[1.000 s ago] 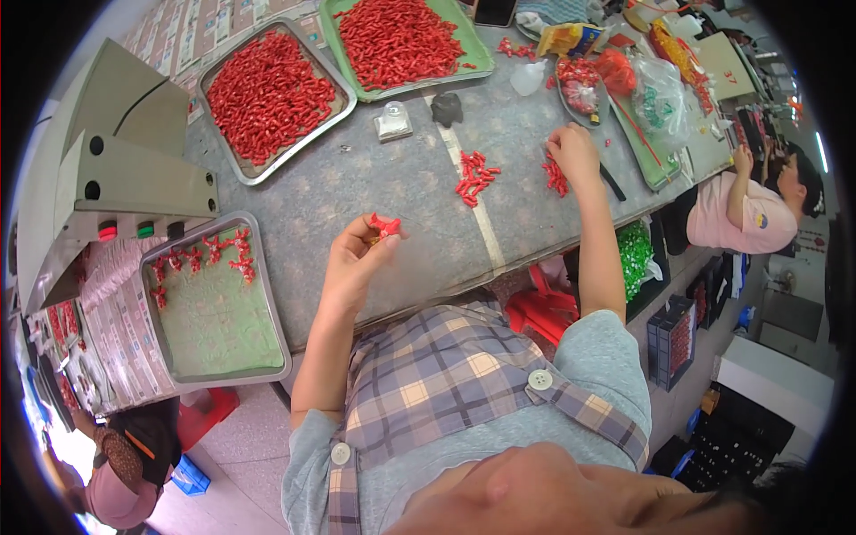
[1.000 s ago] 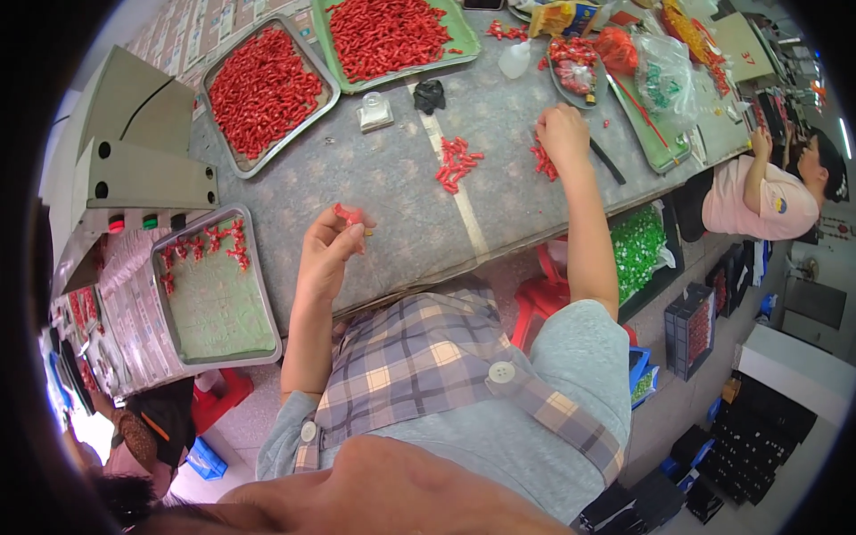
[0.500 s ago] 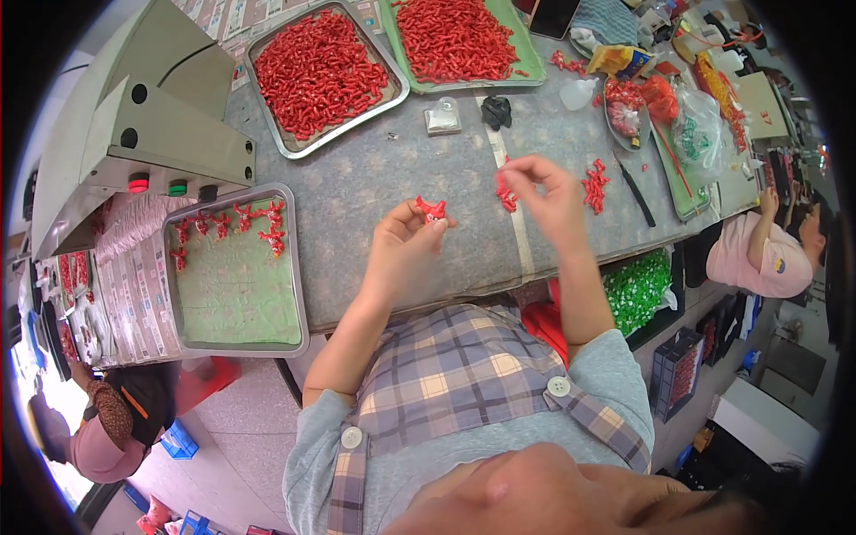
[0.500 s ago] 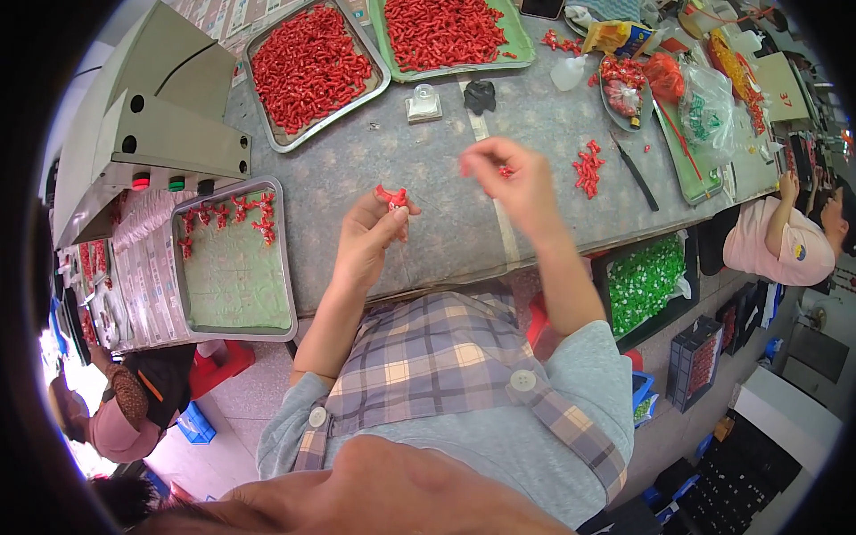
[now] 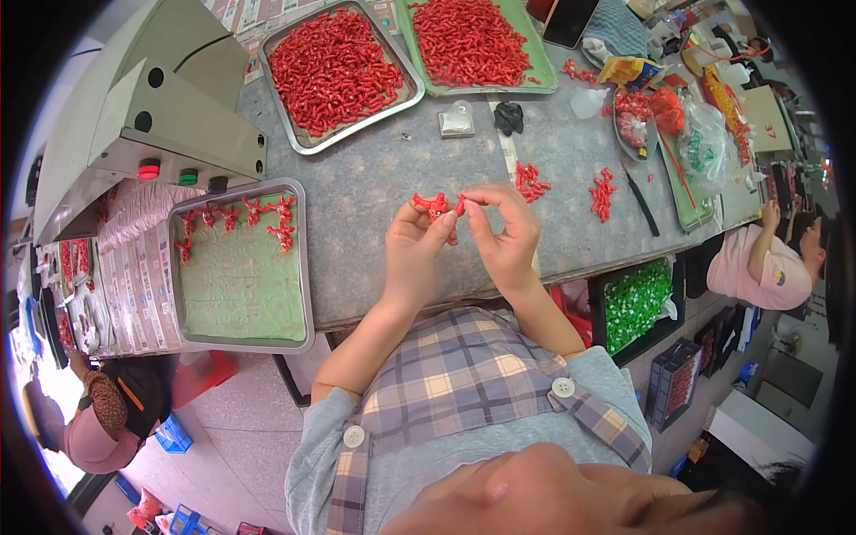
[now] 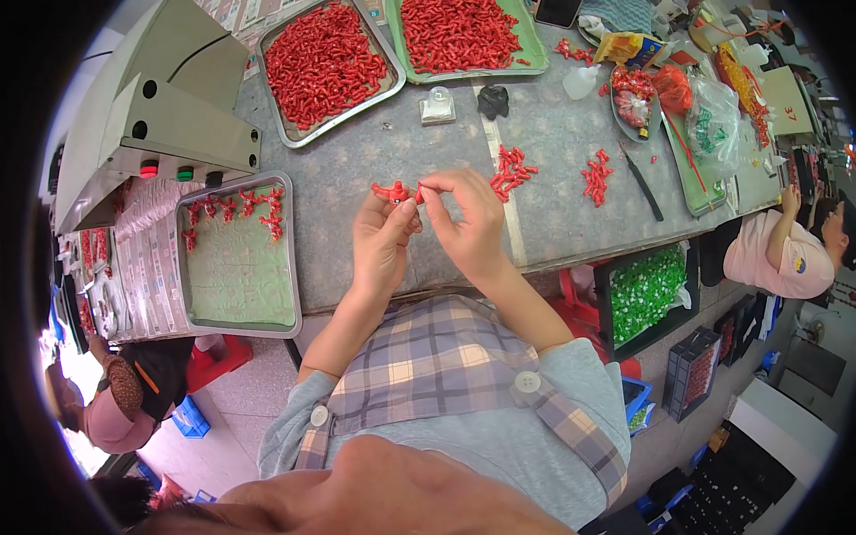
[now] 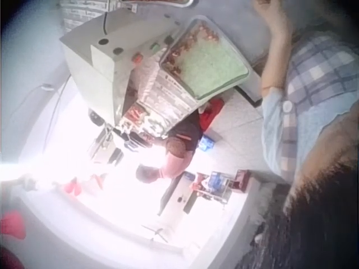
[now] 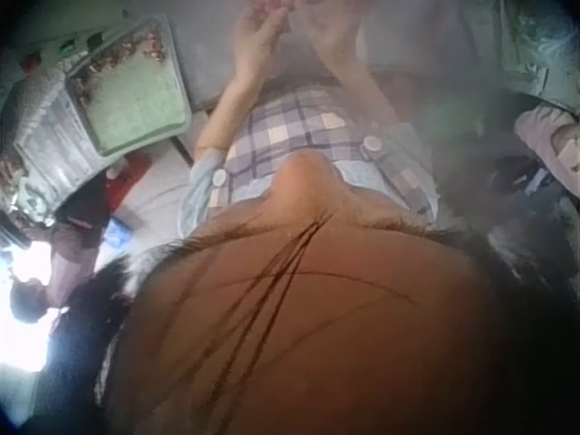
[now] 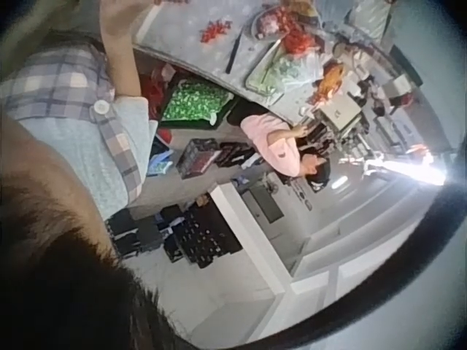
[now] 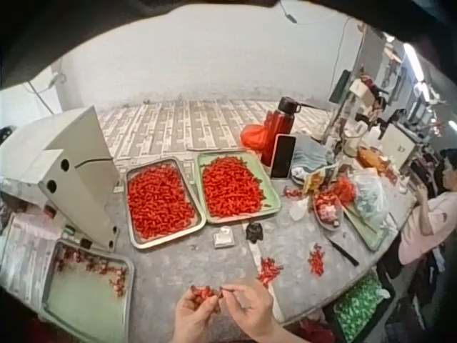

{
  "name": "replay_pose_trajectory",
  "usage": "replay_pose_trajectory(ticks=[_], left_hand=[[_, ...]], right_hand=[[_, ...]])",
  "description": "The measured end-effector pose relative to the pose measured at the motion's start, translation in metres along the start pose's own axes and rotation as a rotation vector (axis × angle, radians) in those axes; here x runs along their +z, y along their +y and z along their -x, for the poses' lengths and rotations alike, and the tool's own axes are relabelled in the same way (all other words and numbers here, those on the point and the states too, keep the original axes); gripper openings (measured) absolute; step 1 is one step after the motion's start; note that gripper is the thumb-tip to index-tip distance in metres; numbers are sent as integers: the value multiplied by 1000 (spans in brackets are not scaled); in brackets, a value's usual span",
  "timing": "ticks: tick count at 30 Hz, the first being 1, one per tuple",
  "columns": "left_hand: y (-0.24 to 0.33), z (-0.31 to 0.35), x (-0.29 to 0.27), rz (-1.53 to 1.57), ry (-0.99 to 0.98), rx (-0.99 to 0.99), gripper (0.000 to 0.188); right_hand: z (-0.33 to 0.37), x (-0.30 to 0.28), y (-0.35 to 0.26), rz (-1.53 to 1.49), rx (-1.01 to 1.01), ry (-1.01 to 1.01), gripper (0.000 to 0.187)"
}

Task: The person assembles small red plastic toy components by hand, joining them together.

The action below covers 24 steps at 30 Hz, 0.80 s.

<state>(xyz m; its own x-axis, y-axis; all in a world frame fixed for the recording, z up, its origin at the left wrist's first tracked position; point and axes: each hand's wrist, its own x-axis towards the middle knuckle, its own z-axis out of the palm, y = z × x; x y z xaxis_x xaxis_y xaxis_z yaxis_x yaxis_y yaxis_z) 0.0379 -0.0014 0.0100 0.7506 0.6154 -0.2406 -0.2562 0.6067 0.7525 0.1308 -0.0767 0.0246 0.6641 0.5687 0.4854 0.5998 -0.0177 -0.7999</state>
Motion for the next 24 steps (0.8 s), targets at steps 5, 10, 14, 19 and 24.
replay_pose_trajectory(ticks=[5, 10, 14, 19, 24], left_hand=[[6, -1, -3, -46, -8, -74, 15], [10, -3, -8, -29, -68, -144, 14], [11, -3, -7, -27, -46, -156, 13], [10, -7, -6, -68, -68, -133, 13], [7, -10, -12, -77, -62, -131, 14]], right_hand=[[1, -5, 0, -122, 110, -82, 9], [-11, -22, 1, -221, 178, -324, 11], [-13, -27, 2, -134, 97, -389, 13], [-10, -26, 2, -12, -49, -377, 17], [-18, -23, 7, 2, -88, -384, 16]])
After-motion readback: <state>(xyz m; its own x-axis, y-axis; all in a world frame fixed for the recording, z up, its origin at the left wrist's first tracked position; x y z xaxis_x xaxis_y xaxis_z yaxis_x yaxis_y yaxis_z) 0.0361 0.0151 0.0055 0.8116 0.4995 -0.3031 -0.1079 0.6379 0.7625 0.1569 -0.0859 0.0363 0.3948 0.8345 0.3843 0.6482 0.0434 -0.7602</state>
